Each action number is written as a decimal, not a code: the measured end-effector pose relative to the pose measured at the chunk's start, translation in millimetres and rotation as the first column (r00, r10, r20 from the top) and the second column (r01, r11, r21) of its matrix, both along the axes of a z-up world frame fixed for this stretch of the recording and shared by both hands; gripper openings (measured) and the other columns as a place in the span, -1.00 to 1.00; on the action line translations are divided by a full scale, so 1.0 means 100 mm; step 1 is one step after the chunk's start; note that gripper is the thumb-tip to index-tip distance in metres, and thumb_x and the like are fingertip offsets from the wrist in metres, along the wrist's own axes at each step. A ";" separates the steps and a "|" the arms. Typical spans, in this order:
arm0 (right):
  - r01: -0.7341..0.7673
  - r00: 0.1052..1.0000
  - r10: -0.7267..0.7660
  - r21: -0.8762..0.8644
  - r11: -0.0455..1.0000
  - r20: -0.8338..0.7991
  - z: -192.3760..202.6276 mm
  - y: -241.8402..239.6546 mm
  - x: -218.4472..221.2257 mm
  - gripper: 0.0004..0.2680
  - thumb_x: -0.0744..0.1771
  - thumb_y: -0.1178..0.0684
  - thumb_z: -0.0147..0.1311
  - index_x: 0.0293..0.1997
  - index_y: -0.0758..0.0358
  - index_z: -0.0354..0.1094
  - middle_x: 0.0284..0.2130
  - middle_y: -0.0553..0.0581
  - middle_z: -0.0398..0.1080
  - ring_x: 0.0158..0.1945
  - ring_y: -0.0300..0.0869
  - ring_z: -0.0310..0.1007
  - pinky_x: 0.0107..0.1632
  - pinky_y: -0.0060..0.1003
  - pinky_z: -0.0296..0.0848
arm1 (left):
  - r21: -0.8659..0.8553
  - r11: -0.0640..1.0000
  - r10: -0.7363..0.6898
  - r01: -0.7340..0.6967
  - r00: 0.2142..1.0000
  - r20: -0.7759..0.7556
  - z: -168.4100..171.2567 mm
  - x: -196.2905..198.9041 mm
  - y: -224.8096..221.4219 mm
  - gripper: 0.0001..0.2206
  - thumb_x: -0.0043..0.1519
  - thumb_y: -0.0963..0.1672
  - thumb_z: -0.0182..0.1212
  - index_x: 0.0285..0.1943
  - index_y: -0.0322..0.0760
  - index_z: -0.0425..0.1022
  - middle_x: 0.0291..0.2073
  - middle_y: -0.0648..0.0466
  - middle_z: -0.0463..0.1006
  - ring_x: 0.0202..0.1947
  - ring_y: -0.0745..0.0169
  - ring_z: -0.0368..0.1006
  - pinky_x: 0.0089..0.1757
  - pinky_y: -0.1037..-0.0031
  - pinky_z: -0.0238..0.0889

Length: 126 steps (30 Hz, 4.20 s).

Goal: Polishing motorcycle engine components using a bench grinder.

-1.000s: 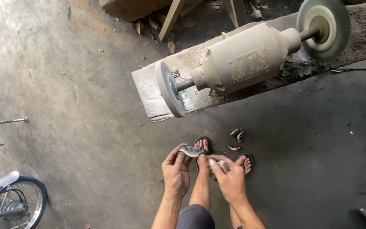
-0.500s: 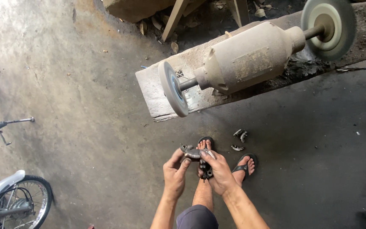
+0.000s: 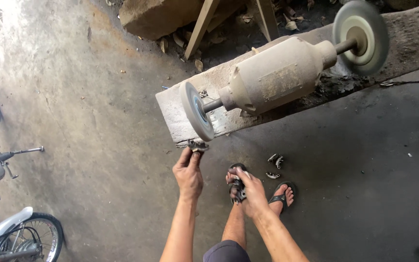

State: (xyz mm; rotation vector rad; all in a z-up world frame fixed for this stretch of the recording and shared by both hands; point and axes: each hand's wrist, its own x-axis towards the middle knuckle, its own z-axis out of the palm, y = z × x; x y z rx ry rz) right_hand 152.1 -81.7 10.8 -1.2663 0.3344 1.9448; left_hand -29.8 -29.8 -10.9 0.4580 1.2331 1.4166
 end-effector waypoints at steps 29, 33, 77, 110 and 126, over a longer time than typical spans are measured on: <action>0.055 0.995 -0.069 0.177 0.983 0.073 -0.14 0.32 -0.17 -0.83 0.31 0.09 0.22 -0.06 0.31 0.51 -0.34 0.00 0.51 -0.37 -0.33 0.45 -0.34 -0.42 0.42 | -0.315 0.937 0.229 -0.151 0.947 0.226 -0.06 0.65 -0.43 -0.79 0.28 -0.20 0.28 0.04 -0.46 0.54 -0.13 -0.04 0.64 -0.16 0.25 0.57 -0.14 0.49 0.43; 0.088 0.987 -0.109 0.176 0.981 0.116 -0.24 0.46 -0.19 -0.87 0.30 0.11 0.23 -0.12 0.31 0.51 -0.36 0.00 0.52 -0.40 -0.33 0.44 -0.36 -0.41 0.41 | -0.340 0.925 0.244 -0.167 0.949 0.198 -0.12 0.76 -0.24 -0.80 0.28 -0.18 0.29 0.03 -0.42 0.55 -0.18 0.04 0.64 -0.25 0.34 0.55 -0.26 0.53 0.40; 0.230 0.952 -0.253 0.140 0.963 0.172 -0.24 0.71 -0.46 -0.90 0.28 0.13 0.28 -0.25 0.32 0.47 -0.46 0.02 0.47 -0.51 -0.31 0.37 -0.46 -0.39 0.37 | -0.366 0.916 0.187 -0.163 0.982 0.031 -0.02 0.67 0.12 -0.80 0.26 -0.15 0.32 -0.08 -0.48 0.59 -0.44 0.12 0.57 -0.55 0.45 0.33 -0.47 0.61 0.19; 0.055 0.955 -0.103 0.175 0.983 0.279 -0.11 0.76 -0.67 -0.92 0.27 0.19 0.29 -0.31 0.39 0.51 -0.51 -0.04 0.45 -0.51 -0.37 0.30 -0.44 -0.41 0.31 | -0.370 0.906 0.298 -0.208 0.932 0.206 -0.06 0.40 0.01 -0.76 0.33 -0.12 0.20 0.00 -0.48 0.55 -0.24 -0.01 0.63 -0.29 0.26 0.53 -0.27 0.48 0.39; 0.085 0.947 -0.143 0.203 0.976 0.289 -0.10 0.79 -0.51 -0.91 0.28 0.20 0.28 -0.24 0.43 0.53 -0.46 0.00 0.50 -0.47 -0.36 0.38 -0.41 -0.43 0.38 | -0.344 0.918 0.291 -0.196 0.924 0.250 -0.02 0.57 0.09 -0.76 0.32 -0.16 0.23 0.05 -0.52 0.55 -0.20 -0.02 0.64 -0.25 0.25 0.54 -0.20 0.47 0.42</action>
